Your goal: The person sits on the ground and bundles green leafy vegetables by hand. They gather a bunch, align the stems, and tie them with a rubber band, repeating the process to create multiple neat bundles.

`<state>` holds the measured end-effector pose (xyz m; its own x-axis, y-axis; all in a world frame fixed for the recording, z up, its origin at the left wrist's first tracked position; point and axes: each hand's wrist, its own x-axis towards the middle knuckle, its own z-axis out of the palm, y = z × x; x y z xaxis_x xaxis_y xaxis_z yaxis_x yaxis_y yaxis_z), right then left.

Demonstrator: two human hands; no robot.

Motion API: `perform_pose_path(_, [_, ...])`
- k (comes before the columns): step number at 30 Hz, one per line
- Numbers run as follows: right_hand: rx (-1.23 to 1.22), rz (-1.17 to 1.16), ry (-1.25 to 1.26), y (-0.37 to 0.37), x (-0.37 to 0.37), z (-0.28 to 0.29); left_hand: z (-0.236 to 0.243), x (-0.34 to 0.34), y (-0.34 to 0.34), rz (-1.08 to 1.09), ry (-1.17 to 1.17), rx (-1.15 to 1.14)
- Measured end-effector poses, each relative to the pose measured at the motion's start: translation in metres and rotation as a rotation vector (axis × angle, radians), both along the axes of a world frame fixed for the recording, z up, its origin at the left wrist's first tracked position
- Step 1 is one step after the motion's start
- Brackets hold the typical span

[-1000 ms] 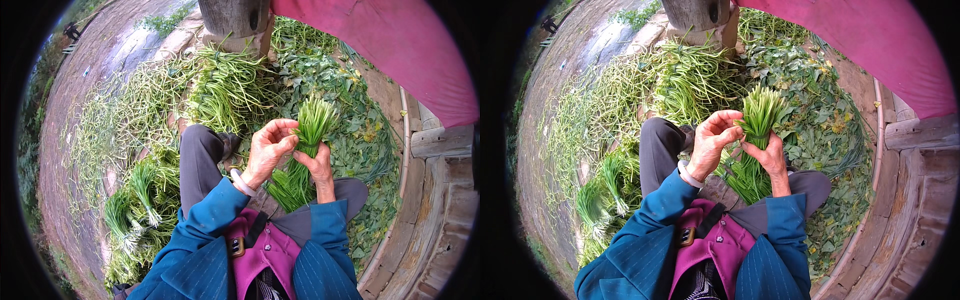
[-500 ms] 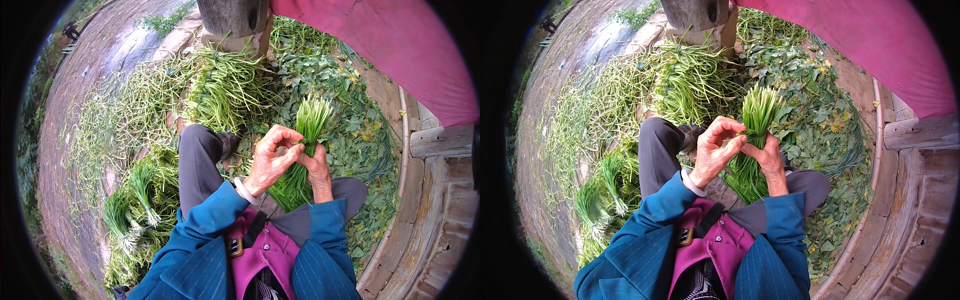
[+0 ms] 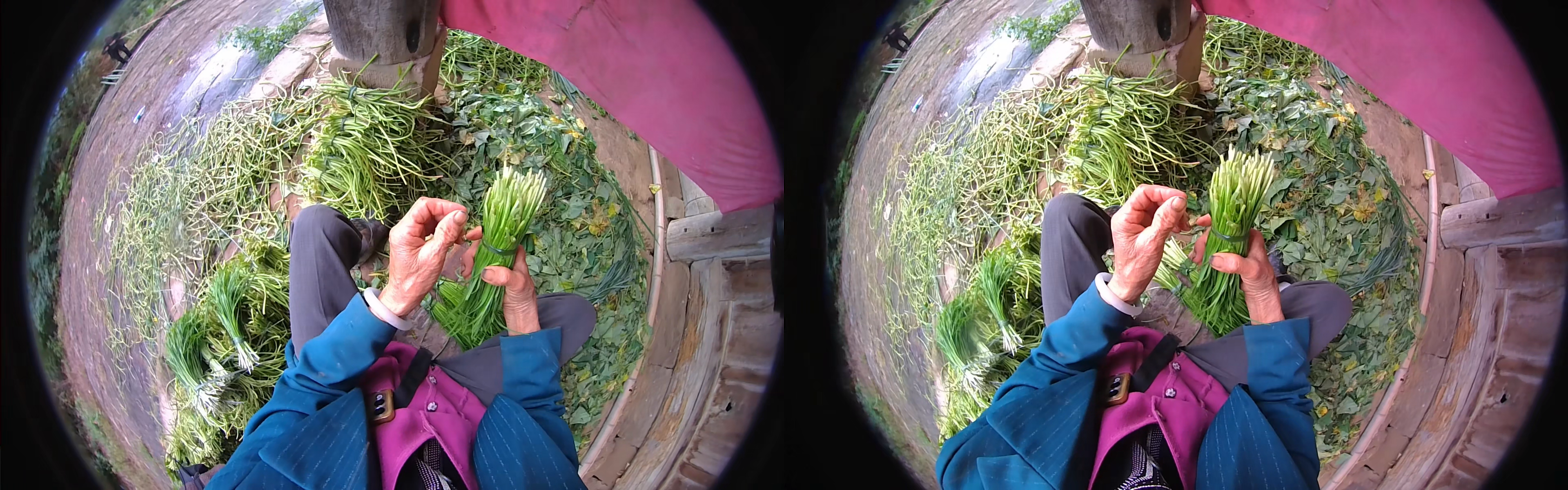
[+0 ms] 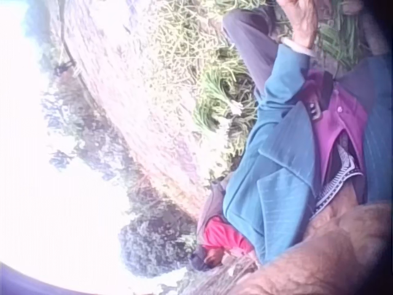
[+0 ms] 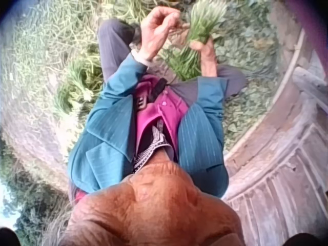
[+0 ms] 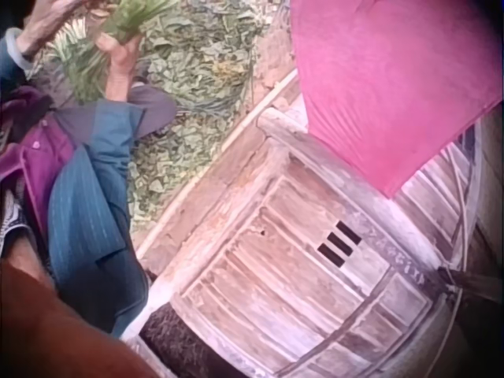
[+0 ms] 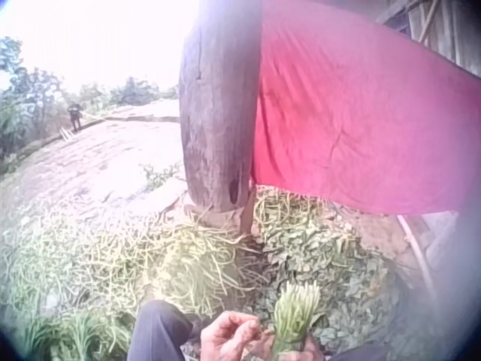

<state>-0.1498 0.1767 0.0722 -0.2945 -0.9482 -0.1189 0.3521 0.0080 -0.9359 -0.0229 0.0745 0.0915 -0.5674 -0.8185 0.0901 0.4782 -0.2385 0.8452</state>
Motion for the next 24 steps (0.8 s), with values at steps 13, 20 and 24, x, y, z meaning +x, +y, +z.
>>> perform_pose_path(13, [0.012, 0.023, -0.038, 0.003, 0.004, -0.003, -0.006, -0.012, 0.001, 0.077, -0.223, -0.358])
perform_pose_path(20, [-0.033, 0.039, 0.014, 0.003, 0.001, -0.005, 0.008, 0.0, -0.004, -0.106, -0.268, -0.297])
perform_pose_path(24, [-0.023, 0.069, 0.034, 0.004, -0.002, -0.009, 0.012, 0.001, -0.004, -0.144, -0.267, -0.243])
